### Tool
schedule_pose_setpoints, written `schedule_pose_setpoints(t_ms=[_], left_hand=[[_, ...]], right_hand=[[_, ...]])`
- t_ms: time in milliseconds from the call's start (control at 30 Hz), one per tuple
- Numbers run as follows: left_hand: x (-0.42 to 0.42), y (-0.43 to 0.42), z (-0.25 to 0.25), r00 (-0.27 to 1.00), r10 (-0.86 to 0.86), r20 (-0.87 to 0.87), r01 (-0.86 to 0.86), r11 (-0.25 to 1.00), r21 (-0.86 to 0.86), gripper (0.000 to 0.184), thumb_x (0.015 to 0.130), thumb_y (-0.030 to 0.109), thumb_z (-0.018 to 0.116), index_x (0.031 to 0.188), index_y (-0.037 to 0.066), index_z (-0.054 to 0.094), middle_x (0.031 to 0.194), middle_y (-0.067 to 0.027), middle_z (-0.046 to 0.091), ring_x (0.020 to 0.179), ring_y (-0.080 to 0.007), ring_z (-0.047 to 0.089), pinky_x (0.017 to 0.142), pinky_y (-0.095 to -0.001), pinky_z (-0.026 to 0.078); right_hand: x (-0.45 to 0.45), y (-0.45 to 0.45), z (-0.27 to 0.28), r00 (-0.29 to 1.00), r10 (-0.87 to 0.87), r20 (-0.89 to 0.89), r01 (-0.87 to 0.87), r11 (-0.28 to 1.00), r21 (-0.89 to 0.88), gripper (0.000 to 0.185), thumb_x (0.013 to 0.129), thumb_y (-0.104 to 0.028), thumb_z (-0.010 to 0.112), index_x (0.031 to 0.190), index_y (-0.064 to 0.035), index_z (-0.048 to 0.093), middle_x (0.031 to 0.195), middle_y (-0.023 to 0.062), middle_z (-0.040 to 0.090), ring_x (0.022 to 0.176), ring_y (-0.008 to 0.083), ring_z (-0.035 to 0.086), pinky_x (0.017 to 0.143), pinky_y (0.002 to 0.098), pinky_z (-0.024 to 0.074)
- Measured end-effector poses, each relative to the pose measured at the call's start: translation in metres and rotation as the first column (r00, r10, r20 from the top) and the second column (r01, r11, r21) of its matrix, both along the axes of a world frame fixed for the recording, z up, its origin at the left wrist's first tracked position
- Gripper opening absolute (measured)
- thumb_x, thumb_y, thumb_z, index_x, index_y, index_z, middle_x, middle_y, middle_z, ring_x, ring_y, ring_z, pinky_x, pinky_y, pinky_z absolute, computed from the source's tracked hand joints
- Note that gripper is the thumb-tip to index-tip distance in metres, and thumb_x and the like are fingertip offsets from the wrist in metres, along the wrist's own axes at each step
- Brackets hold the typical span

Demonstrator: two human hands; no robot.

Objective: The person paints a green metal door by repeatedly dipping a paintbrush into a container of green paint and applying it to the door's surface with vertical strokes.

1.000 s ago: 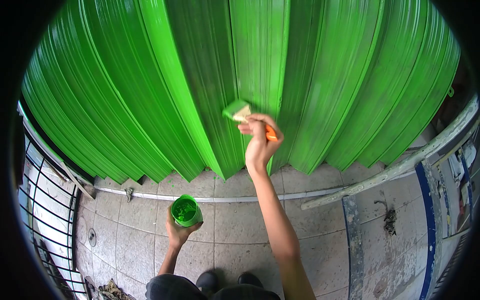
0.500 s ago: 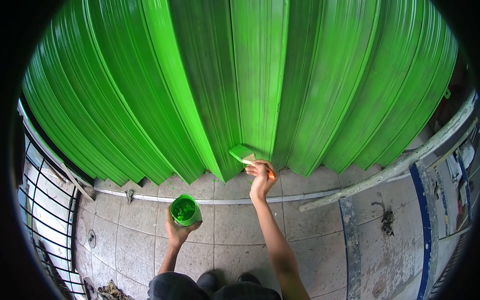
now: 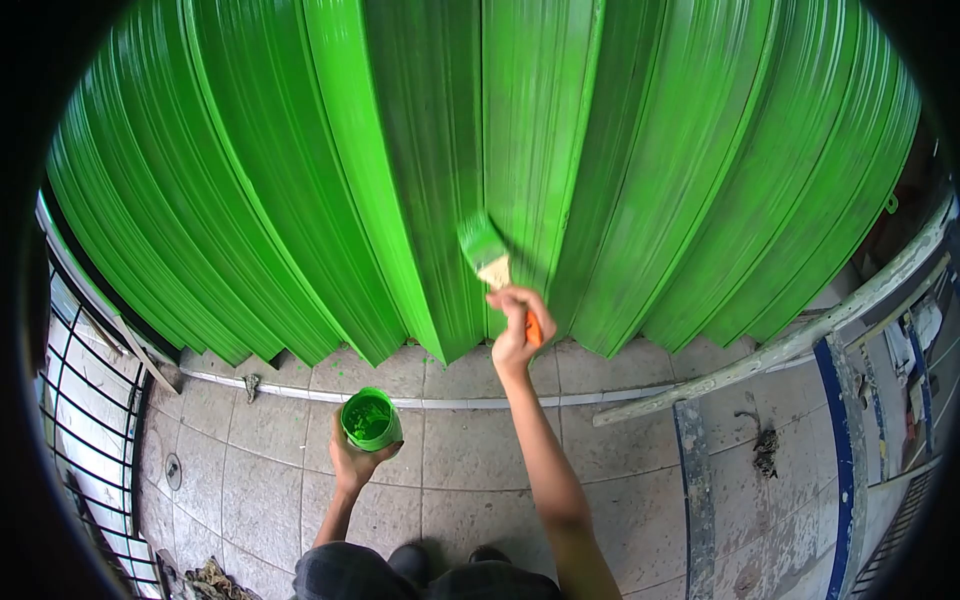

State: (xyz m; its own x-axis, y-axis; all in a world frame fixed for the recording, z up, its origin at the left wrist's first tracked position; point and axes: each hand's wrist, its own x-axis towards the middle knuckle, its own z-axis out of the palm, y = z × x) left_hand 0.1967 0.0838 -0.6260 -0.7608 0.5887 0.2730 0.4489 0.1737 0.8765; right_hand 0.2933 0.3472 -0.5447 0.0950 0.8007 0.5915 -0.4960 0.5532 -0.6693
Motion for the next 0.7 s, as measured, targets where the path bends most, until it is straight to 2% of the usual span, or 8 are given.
schedule_pose_setpoints(t_ms=[133, 200, 300, 367, 500, 533, 633, 700], left_hand=[[-0.002, -0.002, -0.001, 1.0, 0.006, -0.027, -0.006, 1.0, -0.01, 0.089, 0.051, 0.021, 0.092, 0.125, 0.002, 0.046, 0.109, -0.0135, 0.064, 0.1, -0.0247, 0.063, 0.089, -0.0367, 0.049], [-0.001, -0.002, 0.004, 1.0, 0.006, -0.004, -0.006, 1.0, -0.002, 0.089, 0.051, 0.021, 0.092, 0.125, 0.001, 0.046, 0.11, -0.0135, 0.064, 0.1, -0.0248, 0.063, 0.089, -0.0367, 0.049], [-0.002, -0.001, 0.0, 0.999, 0.016, -0.032, -0.016, 1.0, -0.013, 0.088, 0.051, 0.02, 0.092, 0.124, 0.001, 0.047, 0.11, -0.0133, 0.064, 0.1, -0.0248, 0.063, 0.089, -0.0366, 0.049], [-0.002, -0.002, -0.001, 1.0, 0.003, -0.006, -0.003, 1.0, 0.006, 0.086, 0.051, 0.021, 0.092, 0.122, 0.001, 0.048, 0.11, -0.0145, 0.063, 0.1, -0.026, 0.062, 0.089, -0.0374, 0.049], [-0.001, -0.001, 0.0, 1.0, -0.001, 0.005, 0.001, 1.0, 0.004, 0.085, 0.052, 0.022, 0.093, 0.121, 0.001, 0.048, 0.109, -0.0152, 0.062, 0.1, -0.0268, 0.061, 0.088, -0.0379, 0.05], [-0.002, 0.0, -0.001, 1.0, 0.0, 0.001, 0.0, 1.0, 0.004, 0.085, 0.052, 0.022, 0.093, 0.121, 0.001, 0.048, 0.109, -0.0153, 0.062, 0.1, -0.0269, 0.061, 0.088, -0.0379, 0.05], [-0.003, -0.003, -0.005, 1.0, 0.007, 0.0, -0.007, 1.0, -0.007, 0.085, 0.052, 0.022, 0.093, 0.121, 0.001, 0.048, 0.109, -0.0155, 0.062, 0.1, -0.0269, 0.061, 0.088, -0.0379, 0.05], [-0.003, -0.002, -0.002, 1.0, 0.012, -0.001, -0.012, 1.0, -0.005, 0.085, 0.052, 0.022, 0.092, 0.121, 0.001, 0.048, 0.11, -0.0155, 0.062, 0.101, -0.0268, 0.061, 0.089, -0.038, 0.049]], right_hand=[[0.018, -0.014, -0.071, 0.992, 0.079, 0.099, -0.05, 0.962, -0.268, 0.013, 0.082, -0.004, 0.053, 0.079, 0.0051, 0.062, 0.07, 0.0129, 0.065, 0.061, 0.0208, 0.067, 0.057, 0.0295, 0.0536], [0.02, -0.013, -0.078, 0.985, 0.116, 0.126, -0.062, 0.927, -0.371, 0.013, 0.082, -0.005, 0.055, 0.08, 0.0042, 0.064, 0.071, 0.0117, 0.066, 0.061, 0.0191, 0.067, 0.056, 0.0279, 0.0529], [0.007, -0.003, -0.033, 0.992, 0.11, 0.067, -0.083, 0.942, -0.325, 0.013, 0.083, -0.004, 0.054, 0.081, 0.004, 0.065, 0.072, 0.0118, 0.066, 0.061, 0.0194, 0.067, 0.056, 0.028, 0.0527], [-0.004, 0.001, 0.025, 0.994, 0.109, 0.026, -0.097, 0.954, -0.284, 0.014, 0.083, -0.004, 0.054, 0.082, 0.0033, 0.065, 0.072, 0.0117, 0.066, 0.06, 0.0196, 0.066, 0.056, 0.0286, 0.0529], [-0.002, 0.0, 0.097, 0.984, 0.093, -0.149, -0.105, 0.991, -0.078, 0.015, 0.082, -0.004, 0.053, 0.081, 0.0063, 0.063, 0.074, 0.0138, 0.065, 0.06, 0.0224, 0.066, 0.056, 0.0302, 0.0535], [-0.002, 0.0, 0.101, 0.976, 0.087, -0.2, -0.092, 0.996, -0.017, 0.015, 0.082, -0.004, 0.052, 0.081, 0.0071, 0.062, 0.074, 0.0144, 0.065, 0.06, 0.0231, 0.066, 0.056, 0.0306, 0.0536], [-0.005, -0.002, 0.08, 0.963, 0.072, -0.259, -0.104, 0.988, -0.113, 0.016, 0.079, -0.009, 0.053, 0.082, 0.0053, 0.059, 0.073, 0.0157, 0.064, 0.062, 0.0273, 0.067, 0.058, 0.0337, 0.0542], [-0.008, 0.001, 0.028, 0.974, 0.106, -0.198, -0.149, 0.965, -0.218, 0.019, 0.077, -0.012, 0.054, 0.084, 0.0042, 0.059, 0.089, 0.0227, 0.065, 0.067, 0.0305, 0.068, 0.061, 0.0353, 0.0565]])
